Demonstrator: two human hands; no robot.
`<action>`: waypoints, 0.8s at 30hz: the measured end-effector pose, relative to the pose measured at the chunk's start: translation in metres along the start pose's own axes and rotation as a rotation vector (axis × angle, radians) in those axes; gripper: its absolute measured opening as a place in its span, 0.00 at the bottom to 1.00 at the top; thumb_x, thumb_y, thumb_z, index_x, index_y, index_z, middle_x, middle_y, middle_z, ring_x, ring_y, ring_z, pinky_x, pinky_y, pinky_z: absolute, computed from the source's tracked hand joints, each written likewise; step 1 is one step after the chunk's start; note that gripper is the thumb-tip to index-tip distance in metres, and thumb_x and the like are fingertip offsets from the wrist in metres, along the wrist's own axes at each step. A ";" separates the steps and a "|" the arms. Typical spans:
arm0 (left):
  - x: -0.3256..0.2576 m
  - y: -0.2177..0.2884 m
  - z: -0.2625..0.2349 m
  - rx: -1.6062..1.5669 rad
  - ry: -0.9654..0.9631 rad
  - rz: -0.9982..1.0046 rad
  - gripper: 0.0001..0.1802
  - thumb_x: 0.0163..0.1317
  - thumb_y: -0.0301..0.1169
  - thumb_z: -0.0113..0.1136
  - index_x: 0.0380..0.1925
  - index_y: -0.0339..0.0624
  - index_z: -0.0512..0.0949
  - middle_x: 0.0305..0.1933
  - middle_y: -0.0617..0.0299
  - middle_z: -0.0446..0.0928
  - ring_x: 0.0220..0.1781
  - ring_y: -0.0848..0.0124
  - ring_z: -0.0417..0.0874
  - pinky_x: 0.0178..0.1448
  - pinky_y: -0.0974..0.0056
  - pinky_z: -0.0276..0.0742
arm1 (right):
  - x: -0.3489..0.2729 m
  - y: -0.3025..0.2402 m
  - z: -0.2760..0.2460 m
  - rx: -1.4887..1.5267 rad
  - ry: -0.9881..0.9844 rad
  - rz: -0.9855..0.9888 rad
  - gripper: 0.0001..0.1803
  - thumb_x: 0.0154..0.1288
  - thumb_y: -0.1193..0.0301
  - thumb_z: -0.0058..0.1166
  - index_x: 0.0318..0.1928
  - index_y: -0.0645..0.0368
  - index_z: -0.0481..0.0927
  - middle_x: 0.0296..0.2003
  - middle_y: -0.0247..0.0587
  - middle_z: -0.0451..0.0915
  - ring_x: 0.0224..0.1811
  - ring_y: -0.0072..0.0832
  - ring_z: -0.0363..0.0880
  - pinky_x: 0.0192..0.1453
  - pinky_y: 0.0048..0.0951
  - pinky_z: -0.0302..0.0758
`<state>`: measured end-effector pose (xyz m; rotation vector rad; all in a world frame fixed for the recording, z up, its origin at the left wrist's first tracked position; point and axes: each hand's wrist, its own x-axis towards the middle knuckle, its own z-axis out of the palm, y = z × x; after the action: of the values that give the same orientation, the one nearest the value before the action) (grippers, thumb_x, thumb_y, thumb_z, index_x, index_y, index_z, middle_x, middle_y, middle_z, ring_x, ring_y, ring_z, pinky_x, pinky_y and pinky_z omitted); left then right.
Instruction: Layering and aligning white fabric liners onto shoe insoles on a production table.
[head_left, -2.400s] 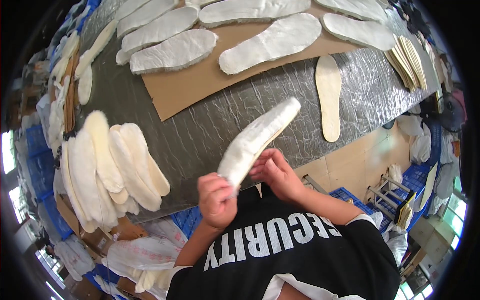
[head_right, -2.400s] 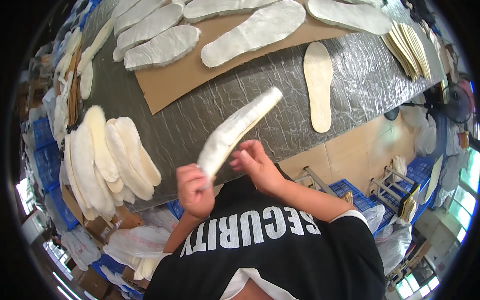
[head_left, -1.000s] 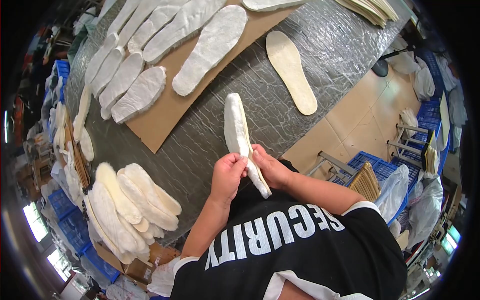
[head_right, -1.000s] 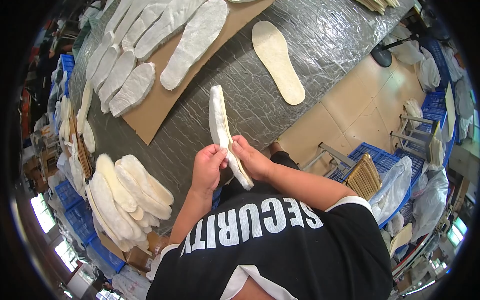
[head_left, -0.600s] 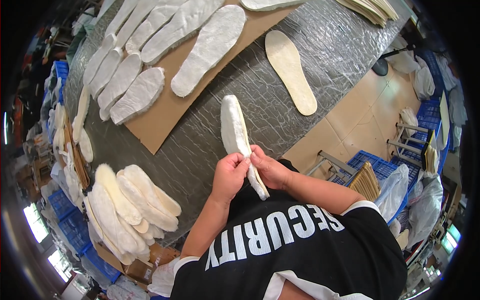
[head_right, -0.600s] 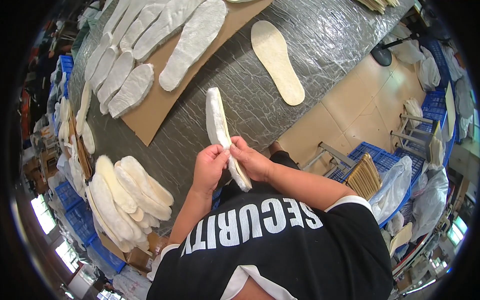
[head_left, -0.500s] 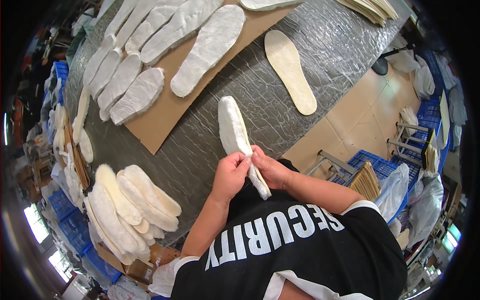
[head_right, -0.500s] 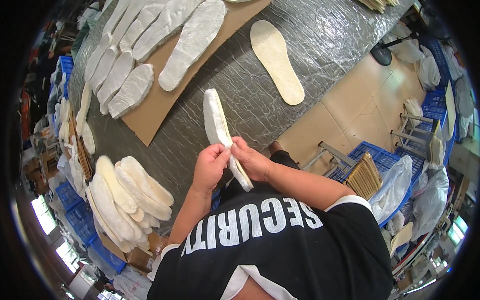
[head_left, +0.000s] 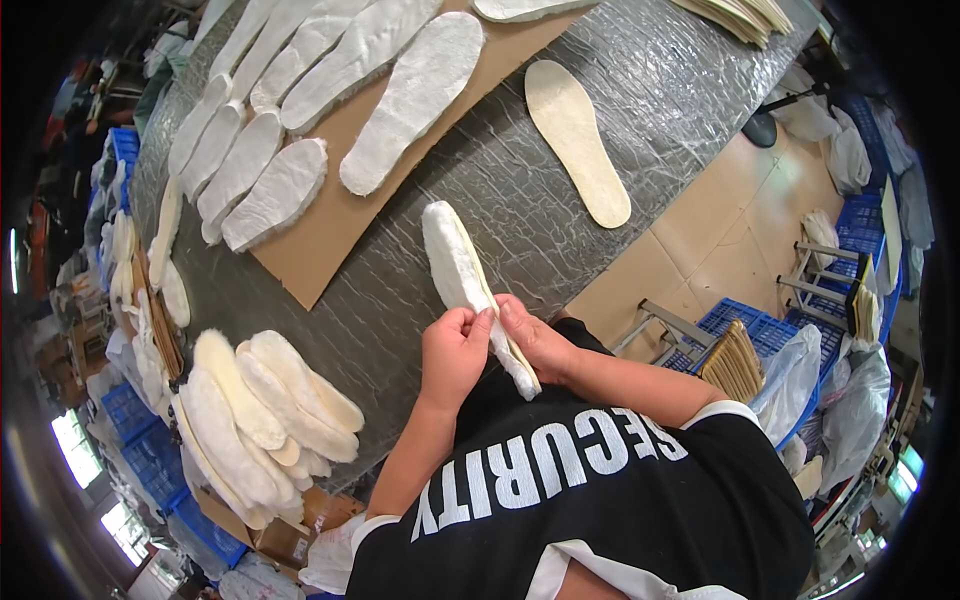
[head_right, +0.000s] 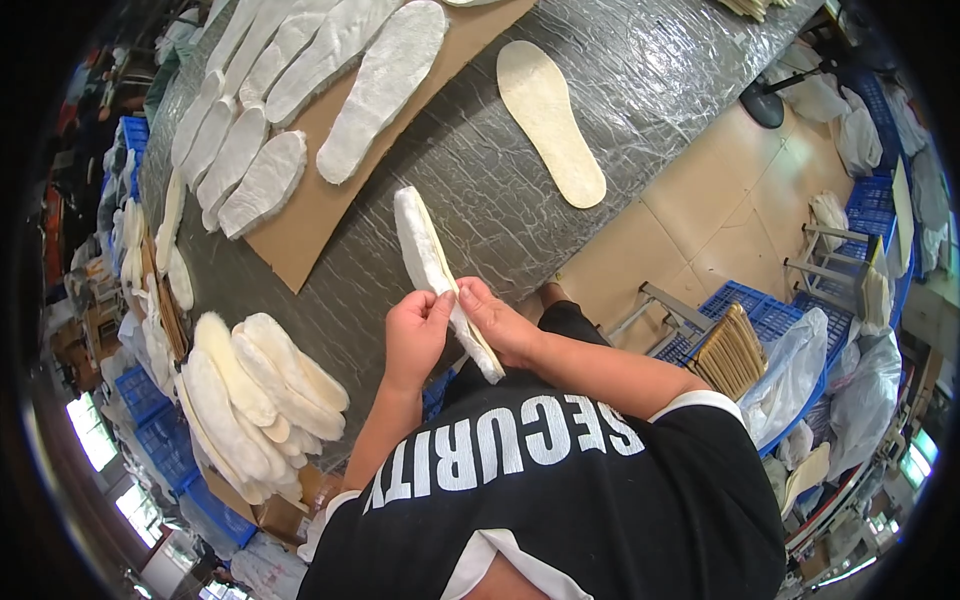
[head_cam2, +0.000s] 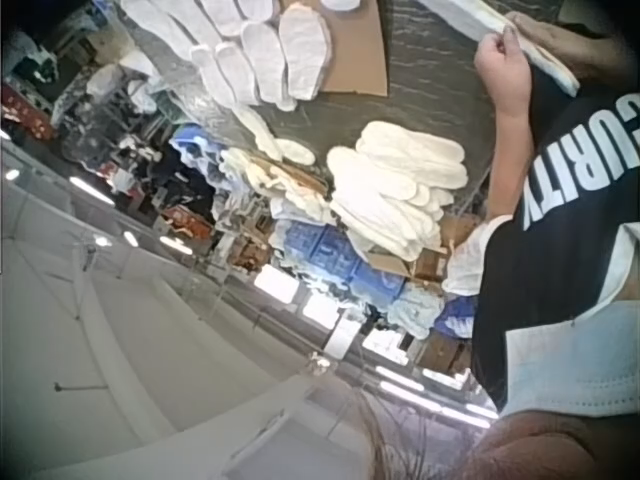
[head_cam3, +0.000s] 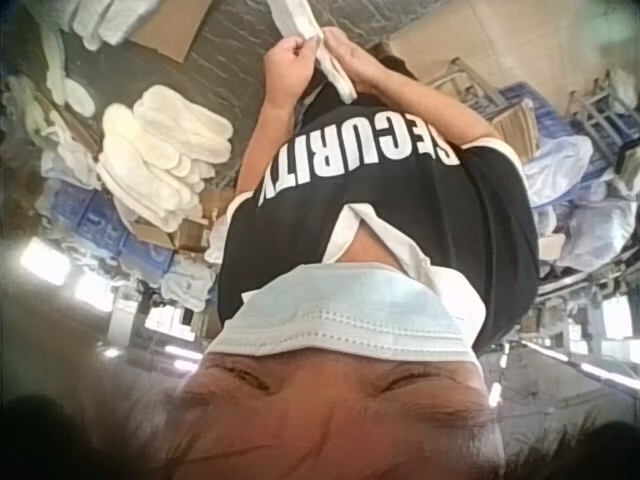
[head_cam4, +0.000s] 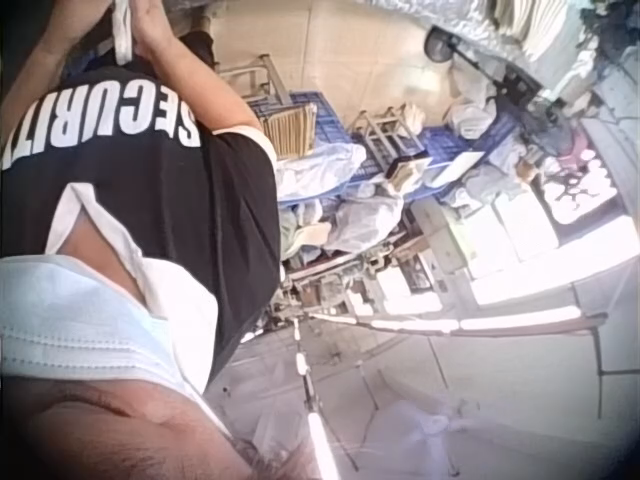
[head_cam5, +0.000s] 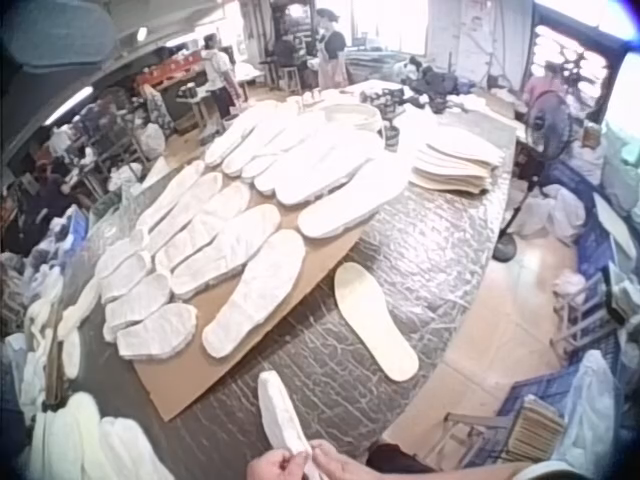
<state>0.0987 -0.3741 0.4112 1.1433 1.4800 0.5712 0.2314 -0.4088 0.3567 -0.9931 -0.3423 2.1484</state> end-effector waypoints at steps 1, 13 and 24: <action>0.000 -0.001 0.000 -0.007 0.001 0.052 0.13 0.66 0.30 0.56 0.24 0.33 0.74 0.19 0.66 0.74 0.21 0.81 0.72 0.25 0.72 0.69 | 0.000 -0.001 0.001 0.001 -0.001 -0.004 0.24 0.73 0.46 0.35 0.56 0.49 0.63 0.40 0.32 0.70 0.41 0.20 0.67 0.45 0.23 0.68; 0.002 -0.009 -0.004 -0.057 -0.157 0.167 0.13 0.67 0.29 0.52 0.24 0.36 0.75 0.23 0.71 0.72 0.26 0.84 0.68 0.30 0.73 0.65 | -0.005 -0.009 0.004 0.127 -0.071 0.093 0.19 0.76 0.55 0.34 0.61 0.46 0.59 0.47 0.33 0.69 0.47 0.20 0.67 0.50 0.24 0.68; 0.019 -0.002 -0.009 0.188 -0.019 0.155 0.15 0.69 0.32 0.46 0.34 0.32 0.78 0.28 0.61 0.78 0.31 0.76 0.75 0.38 0.68 0.71 | -0.008 -0.005 0.001 -0.092 -0.095 0.109 0.19 0.76 0.56 0.35 0.60 0.48 0.62 0.44 0.30 0.69 0.45 0.17 0.66 0.52 0.22 0.67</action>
<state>0.0919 -0.3564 0.4033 1.4159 1.4600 0.5330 0.2365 -0.4107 0.3642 -0.9826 -0.4462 2.3012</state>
